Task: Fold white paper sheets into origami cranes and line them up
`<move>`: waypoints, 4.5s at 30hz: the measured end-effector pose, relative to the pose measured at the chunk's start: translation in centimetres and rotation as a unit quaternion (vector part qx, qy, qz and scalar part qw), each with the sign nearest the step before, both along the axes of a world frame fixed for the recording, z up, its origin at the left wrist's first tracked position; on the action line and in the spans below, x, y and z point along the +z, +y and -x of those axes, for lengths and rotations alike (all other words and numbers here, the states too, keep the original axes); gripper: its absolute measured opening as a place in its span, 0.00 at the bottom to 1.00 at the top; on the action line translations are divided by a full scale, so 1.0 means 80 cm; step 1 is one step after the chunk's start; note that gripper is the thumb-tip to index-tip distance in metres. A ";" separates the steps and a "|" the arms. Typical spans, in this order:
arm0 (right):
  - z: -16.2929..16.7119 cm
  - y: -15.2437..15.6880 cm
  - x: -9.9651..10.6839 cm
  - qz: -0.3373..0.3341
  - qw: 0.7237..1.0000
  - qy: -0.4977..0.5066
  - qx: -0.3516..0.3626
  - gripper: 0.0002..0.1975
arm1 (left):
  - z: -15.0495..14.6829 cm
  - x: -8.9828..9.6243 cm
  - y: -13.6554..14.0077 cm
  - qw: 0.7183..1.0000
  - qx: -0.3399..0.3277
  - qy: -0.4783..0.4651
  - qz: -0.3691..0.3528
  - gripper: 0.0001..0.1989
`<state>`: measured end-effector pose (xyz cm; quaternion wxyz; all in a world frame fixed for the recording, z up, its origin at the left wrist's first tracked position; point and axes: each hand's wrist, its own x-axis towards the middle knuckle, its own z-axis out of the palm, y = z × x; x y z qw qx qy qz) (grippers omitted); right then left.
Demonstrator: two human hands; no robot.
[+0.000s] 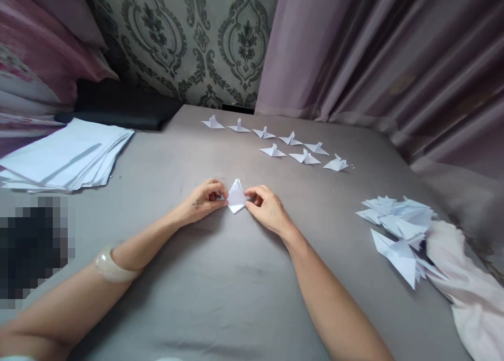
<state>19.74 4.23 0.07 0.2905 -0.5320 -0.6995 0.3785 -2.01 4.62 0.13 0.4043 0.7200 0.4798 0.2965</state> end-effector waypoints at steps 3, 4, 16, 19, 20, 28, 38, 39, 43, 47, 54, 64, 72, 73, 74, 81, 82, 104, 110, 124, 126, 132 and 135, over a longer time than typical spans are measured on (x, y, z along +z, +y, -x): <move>0.003 -0.002 0.006 -0.015 0.999 -0.032 0.006 0.06 | 0.001 -0.002 0.000 1.000 -0.004 0.004 0.000 0.03; 0.004 -0.003 0.006 -0.021 0.999 -0.036 -0.001 0.06 | 0.001 -0.003 0.000 1.000 -0.004 0.007 -0.002 0.03; 0.006 -0.010 0.007 -0.056 0.998 -0.030 0.017 0.05 | 0.000 -0.006 0.000 0.999 -0.003 0.029 -0.027 0.06; 0.006 -0.011 0.007 -0.073 0.996 -0.042 0.022 0.06 | 0.000 -0.003 -0.001 0.999 -0.008 0.032 -0.035 0.06; 0.005 -0.012 0.007 -0.080 0.995 -0.050 0.027 0.06 | -0.001 -0.003 -0.001 0.999 -0.011 0.034 -0.041 0.06; 0.001 -0.019 0.016 -0.138 0.976 -0.141 0.091 0.14 | 0.008 0.007 -0.004 0.973 -0.115 0.124 -0.155 0.13; 0.009 -0.022 0.016 -0.119 0.985 -0.121 0.030 0.08 | 0.002 0.015 -0.012 0.975 -0.077 0.144 -0.152 0.10; 0.010 -0.021 0.014 -0.109 0.988 -0.108 0.018 0.06 | 0.001 0.012 -0.010 0.982 -0.056 0.122 -0.132 0.09; 0.008 -0.014 0.008 -0.072 0.995 -0.061 -0.025 0.04 | -0.001 0.006 -0.004 0.996 -0.005 0.065 -0.052 0.05; 0.002 -0.011 0.012 -0.046 0.998 -0.032 -0.017 0.06 | -0.001 0.011 -0.006 0.997 0.004 0.054 -0.056 0.10; 0.003 -0.013 0.011 -0.090 0.995 -0.044 0.020 0.06 | 0.000 0.019 -0.009 0.995 -0.036 0.067 -0.060 0.13; 0.012 -0.017 0.010 -0.075 0.994 -0.076 -0.018 0.02 | 0.000 0.005 0.004 0.994 -0.013 0.088 -0.057 0.05; 0.012 -0.022 0.012 -0.095 0.988 -0.118 0.027 0.05 | 0.009 0.010 0.011 0.973 -0.106 0.147 -0.142 0.09; 0.012 -0.023 0.014 -0.098 0.986 -0.131 0.030 0.06 | 0.011 0.011 0.011 0.965 -0.124 0.164 -0.164 0.10; 0.012 -0.024 0.016 -0.102 0.984 -0.145 0.034 0.06 | 0.013 0.012 0.012 0.956 -0.140 0.180 -0.185 0.12; 0.012 -0.031 0.023 -0.184 0.948 -0.243 0.087 0.10 | 0.018 0.020 0.012 0.898 -0.217 0.267 -0.275 0.17; 0.012 -0.032 0.024 -0.195 0.942 -0.259 0.093 0.10 | 0.019 0.021 0.011 0.893 -0.223 0.276 -0.276 0.16; 0.016 -0.026 0.008 -0.093 0.987 -0.096 -0.090 0.05 | -0.010 -0.004 0.000 0.989 0.009 0.120 -0.087 0.11; 0.011 -0.030 0.018 -0.095 0.989 -0.116 -0.011 0.12 | -0.012 0.003 -0.002 0.990 0.003 0.115 -0.087 0.09; 0.014 -0.030 0.017 -0.124 0.978 -0.165 -0.015 0.09 | -0.002 0.007 0.002 0.993 -0.035 0.085 -0.070 0.10; 0.015 -0.029 0.015 -0.124 0.978 -0.166 -0.022 0.08 | -0.001 0.005 0.003 0.993 -0.031 0.083 -0.080 0.07; 0.016 -0.025 0.012 -0.119 0.978 -0.170 -0.036 0.06 | -0.003 0.002 0.007 0.990 -0.032 0.090 -0.104 0.05; 0.017 -0.023 0.012 -0.111 0.978 -0.175 -0.039 0.05 | -0.003 0.004 0.007 0.989 -0.034 0.098 -0.109 0.04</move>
